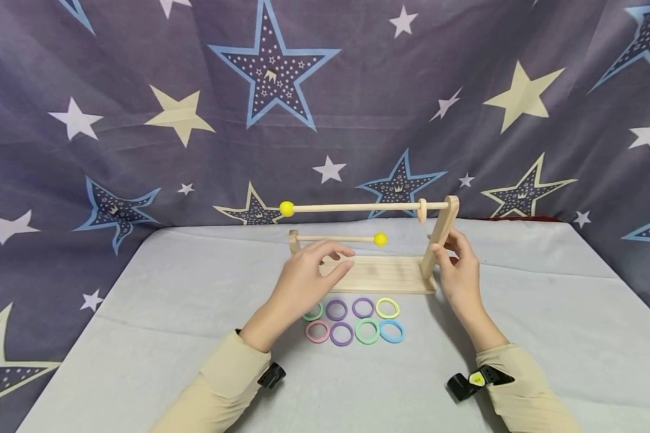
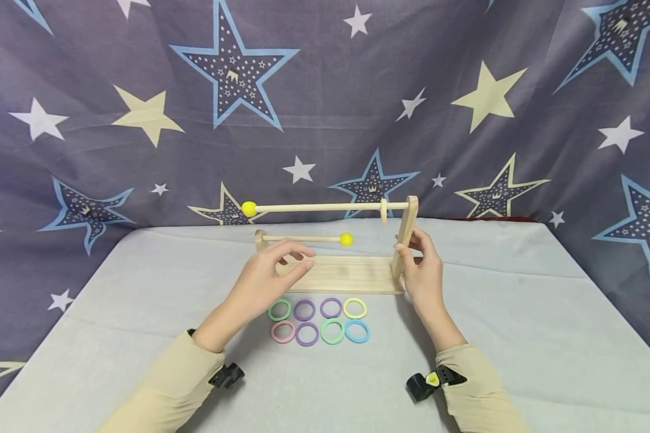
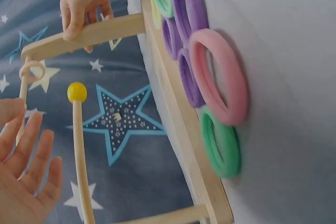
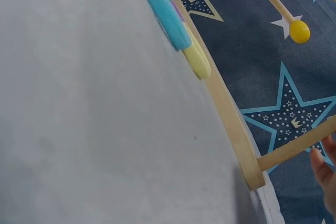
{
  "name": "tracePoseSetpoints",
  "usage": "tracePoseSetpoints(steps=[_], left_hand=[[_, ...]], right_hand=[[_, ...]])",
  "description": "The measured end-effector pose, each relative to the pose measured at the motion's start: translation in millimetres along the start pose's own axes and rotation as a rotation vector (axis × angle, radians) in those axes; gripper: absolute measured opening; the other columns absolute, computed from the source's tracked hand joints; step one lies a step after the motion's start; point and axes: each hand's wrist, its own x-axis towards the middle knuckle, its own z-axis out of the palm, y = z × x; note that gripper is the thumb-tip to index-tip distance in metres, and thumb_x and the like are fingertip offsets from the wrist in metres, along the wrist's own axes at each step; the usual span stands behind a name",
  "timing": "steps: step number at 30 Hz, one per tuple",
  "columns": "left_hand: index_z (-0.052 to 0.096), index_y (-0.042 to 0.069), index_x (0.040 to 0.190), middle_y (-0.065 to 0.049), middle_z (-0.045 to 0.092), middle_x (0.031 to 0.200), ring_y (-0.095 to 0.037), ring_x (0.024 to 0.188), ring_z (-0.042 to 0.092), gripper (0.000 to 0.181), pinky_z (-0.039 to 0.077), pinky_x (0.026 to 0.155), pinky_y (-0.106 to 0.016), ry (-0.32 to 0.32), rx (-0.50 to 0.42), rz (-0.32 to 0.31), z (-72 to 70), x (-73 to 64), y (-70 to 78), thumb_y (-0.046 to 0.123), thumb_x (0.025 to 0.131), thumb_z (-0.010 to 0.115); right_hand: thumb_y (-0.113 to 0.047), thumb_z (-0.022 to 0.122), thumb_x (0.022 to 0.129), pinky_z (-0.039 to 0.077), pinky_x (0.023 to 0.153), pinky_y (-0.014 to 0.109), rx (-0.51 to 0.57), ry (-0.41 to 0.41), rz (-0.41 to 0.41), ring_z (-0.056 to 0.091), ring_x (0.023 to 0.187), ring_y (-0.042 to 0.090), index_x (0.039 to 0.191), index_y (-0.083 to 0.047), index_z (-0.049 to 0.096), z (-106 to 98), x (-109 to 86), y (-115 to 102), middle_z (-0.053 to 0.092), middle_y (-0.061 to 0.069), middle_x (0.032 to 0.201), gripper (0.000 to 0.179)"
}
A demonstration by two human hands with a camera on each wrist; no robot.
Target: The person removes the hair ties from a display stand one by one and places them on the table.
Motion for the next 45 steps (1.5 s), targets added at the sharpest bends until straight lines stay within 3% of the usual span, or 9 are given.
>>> tracePoseSetpoints(steps=[8,17,23,31,37,45], left_hand=[[0.073,0.018,0.109,0.007,0.07,0.107,-0.009,0.093,0.062,0.017,0.051,0.08,-0.031,0.038,-0.124,-0.019,15.2,17.3,8.6,0.022,0.093,0.072],[0.073,0.016,0.11,0.004,0.07,0.108,-0.011,0.094,0.064,0.018,0.052,0.077,-0.032,0.075,-0.183,-0.006,33.2,38.1,26.3,0.023,0.093,0.071],[0.073,0.016,0.108,0.005,0.07,0.11,-0.011,0.092,0.065,0.018,0.05,0.075,-0.024,0.103,-0.213,-0.039,46.9,53.3,36.4,0.024,0.092,0.072],[0.074,0.017,0.107,0.008,0.071,0.106,-0.007,0.088,0.064,0.018,0.049,0.075,-0.023,0.136,-0.363,-0.108,65.8,65.0,45.0,0.025,0.091,0.074],[0.075,0.019,0.105,0.011,0.072,0.1,-0.006,0.086,0.064,0.017,0.049,0.072,-0.023,0.163,-0.39,-0.139,76.1,68.2,53.6,0.028,0.091,0.074],[0.076,0.022,0.103,0.015,0.072,0.096,0.0,0.081,0.061,0.017,0.047,0.069,-0.023,0.202,-0.349,-0.178,88.4,72.4,59.3,0.033,0.09,0.074]], right_hand=[[-0.009,0.063,0.095,0.045,0.074,0.012,0.003,0.009,-0.003,0.055,0.098,-0.002,0.134,0.003,0.054,1.2,0.4,0.5,0.066,0.019,0.117,0.042],[-0.007,0.062,0.095,0.046,0.077,0.013,0.03,0.009,-0.01,0.056,0.101,-0.002,0.134,0.004,0.054,3.2,1.3,0.0,0.066,0.021,0.117,0.041],[-0.008,0.062,0.096,0.045,0.077,0.014,0.026,0.005,0.006,0.055,0.101,-0.003,0.135,0.003,0.053,1.9,0.9,-0.5,0.066,0.019,0.118,0.041],[-0.01,0.062,0.096,0.045,0.078,0.014,0.018,0.005,0.017,0.055,0.101,-0.003,0.134,0.003,0.054,0.2,-0.1,-0.6,0.065,0.019,0.117,0.041],[-0.008,0.062,0.095,0.045,0.078,0.013,0.018,0.012,0.026,0.055,0.101,-0.001,0.134,0.003,0.054,1.1,0.0,-1.2,0.065,0.02,0.117,0.041],[-0.003,0.065,0.093,0.043,0.076,0.012,0.02,0.026,0.03,0.054,0.099,-0.003,0.134,0.003,0.055,1.5,0.7,-1.0,0.065,0.022,0.117,0.042]])
